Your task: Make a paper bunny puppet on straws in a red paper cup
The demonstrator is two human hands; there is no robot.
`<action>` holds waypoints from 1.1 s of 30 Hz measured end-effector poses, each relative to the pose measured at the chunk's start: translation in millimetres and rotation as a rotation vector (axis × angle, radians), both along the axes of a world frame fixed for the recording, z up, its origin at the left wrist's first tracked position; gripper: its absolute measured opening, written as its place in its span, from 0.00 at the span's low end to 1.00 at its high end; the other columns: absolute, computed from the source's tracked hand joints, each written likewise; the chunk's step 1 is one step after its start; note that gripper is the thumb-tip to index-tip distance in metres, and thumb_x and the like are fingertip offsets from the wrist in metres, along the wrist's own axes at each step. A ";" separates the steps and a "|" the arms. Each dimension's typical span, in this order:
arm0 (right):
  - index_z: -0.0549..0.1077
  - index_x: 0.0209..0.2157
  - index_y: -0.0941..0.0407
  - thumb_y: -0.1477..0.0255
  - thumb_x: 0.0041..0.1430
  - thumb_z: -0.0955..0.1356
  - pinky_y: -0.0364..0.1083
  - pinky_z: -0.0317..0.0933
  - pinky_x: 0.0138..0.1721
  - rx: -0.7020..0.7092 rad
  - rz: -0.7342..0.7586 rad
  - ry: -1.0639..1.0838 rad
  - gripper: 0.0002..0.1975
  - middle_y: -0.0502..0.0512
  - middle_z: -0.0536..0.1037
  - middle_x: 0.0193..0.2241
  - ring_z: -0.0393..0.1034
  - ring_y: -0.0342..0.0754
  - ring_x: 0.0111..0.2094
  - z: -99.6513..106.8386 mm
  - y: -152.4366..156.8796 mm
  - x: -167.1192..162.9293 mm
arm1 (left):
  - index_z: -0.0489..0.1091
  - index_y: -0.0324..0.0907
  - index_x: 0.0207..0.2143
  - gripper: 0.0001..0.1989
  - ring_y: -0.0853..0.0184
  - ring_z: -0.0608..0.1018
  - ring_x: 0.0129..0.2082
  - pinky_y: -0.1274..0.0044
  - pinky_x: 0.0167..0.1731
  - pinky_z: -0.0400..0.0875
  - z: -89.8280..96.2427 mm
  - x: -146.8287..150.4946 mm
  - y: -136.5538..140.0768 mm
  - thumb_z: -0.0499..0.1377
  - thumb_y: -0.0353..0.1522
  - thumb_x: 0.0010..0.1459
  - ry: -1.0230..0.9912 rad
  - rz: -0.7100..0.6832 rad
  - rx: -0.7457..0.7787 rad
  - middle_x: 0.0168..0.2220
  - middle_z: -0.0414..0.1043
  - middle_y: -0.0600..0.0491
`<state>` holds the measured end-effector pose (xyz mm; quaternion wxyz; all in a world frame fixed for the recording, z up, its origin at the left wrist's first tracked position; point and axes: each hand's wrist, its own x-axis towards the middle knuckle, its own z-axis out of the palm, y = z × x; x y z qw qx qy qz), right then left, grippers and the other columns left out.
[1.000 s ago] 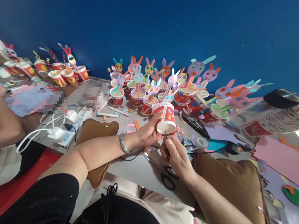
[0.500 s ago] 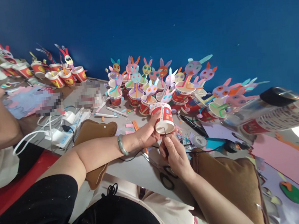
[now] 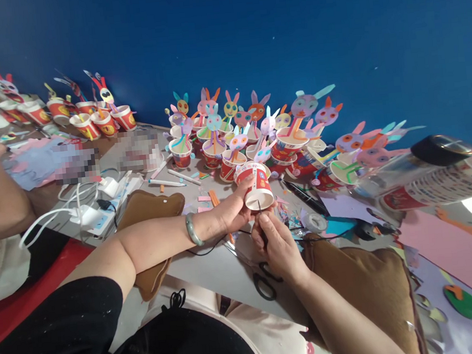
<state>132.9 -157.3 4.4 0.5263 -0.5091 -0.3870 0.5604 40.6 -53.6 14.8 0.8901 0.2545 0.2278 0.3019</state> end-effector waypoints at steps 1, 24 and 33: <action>0.61 0.28 0.52 0.44 0.61 0.67 0.38 0.42 0.13 -0.030 0.006 0.046 0.26 0.41 0.62 0.15 0.48 0.36 0.13 0.2 0.7 0.2 | 0.75 0.36 0.43 0.27 0.56 0.82 0.43 0.67 0.48 0.77 0.2 1.2 0.2 0.61 0.53 0.59 0.026 0.023 -0.042 0.33 0.80 0.44; 0.64 0.29 0.54 0.49 0.58 0.72 0.36 0.41 0.12 -0.101 0.086 0.290 0.24 0.39 0.62 0.14 0.44 0.34 0.12 13.2 -3.5 1.5 | 0.73 0.39 0.35 0.26 0.65 0.79 0.29 0.76 0.32 0.73 9.9 -6.1 -5.3 0.60 0.55 0.58 0.034 -0.019 0.027 0.27 0.77 0.48; 0.63 0.28 0.53 0.48 0.59 0.71 0.36 0.42 0.13 -0.073 0.066 0.238 0.24 0.40 0.61 0.14 0.44 0.35 0.13 10.4 -5.9 -1.6 | 0.76 0.40 0.35 0.29 0.64 0.79 0.30 0.74 0.32 0.73 7.3 -8.9 -7.0 0.62 0.57 0.53 0.030 -0.059 0.100 0.29 0.79 0.46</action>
